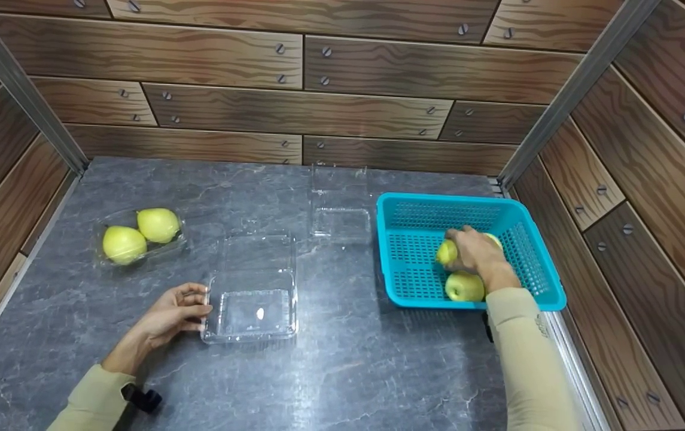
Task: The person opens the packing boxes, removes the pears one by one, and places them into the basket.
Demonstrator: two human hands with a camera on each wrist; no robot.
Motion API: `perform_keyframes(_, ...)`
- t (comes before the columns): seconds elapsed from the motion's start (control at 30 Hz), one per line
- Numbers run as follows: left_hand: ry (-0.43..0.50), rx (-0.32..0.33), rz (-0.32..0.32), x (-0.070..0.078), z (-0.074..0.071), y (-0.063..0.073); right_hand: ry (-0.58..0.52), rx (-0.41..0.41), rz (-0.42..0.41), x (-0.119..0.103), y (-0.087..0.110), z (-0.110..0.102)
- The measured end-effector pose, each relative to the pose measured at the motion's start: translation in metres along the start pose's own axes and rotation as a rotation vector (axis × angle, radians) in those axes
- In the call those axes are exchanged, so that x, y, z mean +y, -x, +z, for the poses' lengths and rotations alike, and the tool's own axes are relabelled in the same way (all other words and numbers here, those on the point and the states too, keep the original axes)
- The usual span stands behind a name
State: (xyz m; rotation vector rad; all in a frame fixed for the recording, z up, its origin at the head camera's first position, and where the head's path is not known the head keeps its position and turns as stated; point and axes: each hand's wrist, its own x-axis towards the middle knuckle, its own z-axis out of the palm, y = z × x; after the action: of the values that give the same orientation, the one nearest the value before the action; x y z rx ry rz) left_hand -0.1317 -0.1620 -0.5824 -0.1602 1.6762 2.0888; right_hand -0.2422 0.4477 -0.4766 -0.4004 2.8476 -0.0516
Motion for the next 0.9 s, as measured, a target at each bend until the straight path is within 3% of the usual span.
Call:
perform_keyframes(0.3, -0.002, 0.0, -0.004, 0.001, 0.0, 0.0, -0.031, -0.026, 0.04, 0.004, -0.004, 0.007)
perform_keyframes(0.6, -0.025, 0.016, -0.002, 0.003, -0.001, 0.001, -0.043, -0.022, 0.029, 0.001, -0.011, 0.01)
perform_keyframes(0.9, -0.031, 0.017, -0.001, 0.002, 0.001, 0.001, -0.055, -0.004, 0.044, 0.004, -0.006, 0.013)
